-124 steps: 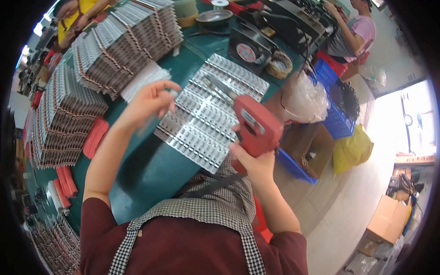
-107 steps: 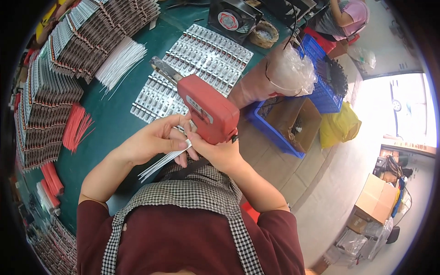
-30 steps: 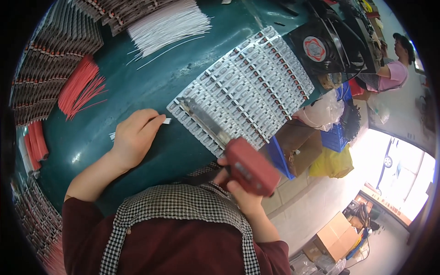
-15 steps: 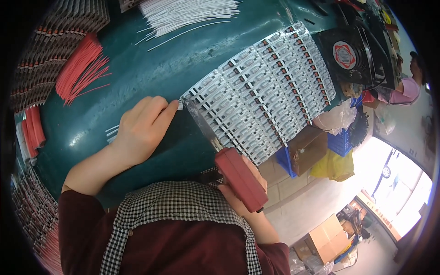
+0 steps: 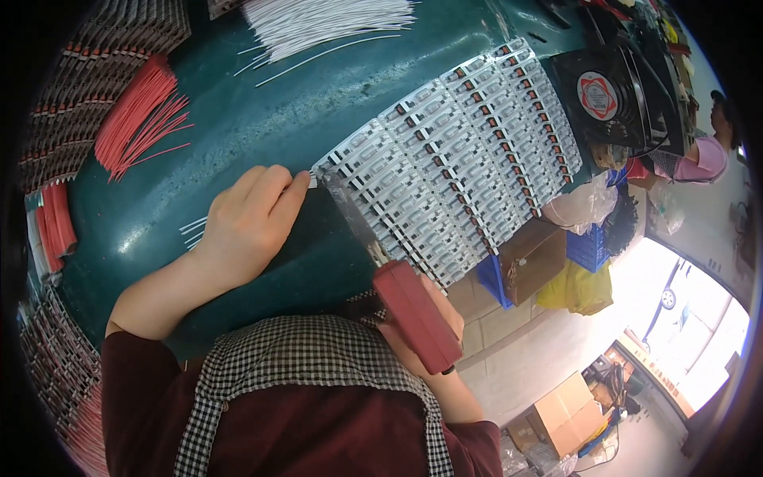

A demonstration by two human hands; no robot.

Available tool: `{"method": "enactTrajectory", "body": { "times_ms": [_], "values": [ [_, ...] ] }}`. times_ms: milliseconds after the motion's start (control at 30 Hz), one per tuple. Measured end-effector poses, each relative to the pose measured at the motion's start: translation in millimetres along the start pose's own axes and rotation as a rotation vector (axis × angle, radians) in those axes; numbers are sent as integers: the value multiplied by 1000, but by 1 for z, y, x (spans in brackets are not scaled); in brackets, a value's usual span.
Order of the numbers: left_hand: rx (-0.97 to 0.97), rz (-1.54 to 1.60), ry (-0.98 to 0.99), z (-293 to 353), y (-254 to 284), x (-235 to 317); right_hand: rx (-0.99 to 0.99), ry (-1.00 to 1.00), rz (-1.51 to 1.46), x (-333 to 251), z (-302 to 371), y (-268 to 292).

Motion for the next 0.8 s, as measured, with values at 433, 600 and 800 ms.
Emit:
{"method": "enactTrajectory", "body": {
  "times_ms": [433, 600, 800],
  "values": [
    [-102, 87, 35, 8, -6, 6, -49, 90, 139, 9, 16, 3],
    [-119, 83, 14, 7, -7, 7, -54, 113, 136, 7, 15, 3],
    [-44, 58, -23, 3, -6, 10, 0, 204, 193, -16, 2, 2]
  ]
}}
Point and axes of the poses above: each hand's wrist, its own z-axis away from the middle knuckle, its own y-axis out of the back of the hand, x = y × z, the point moved 10 cm from there along -z, towards the middle knuckle, and after that the axes turned 14 degrees about y, right-handed, at the moved point
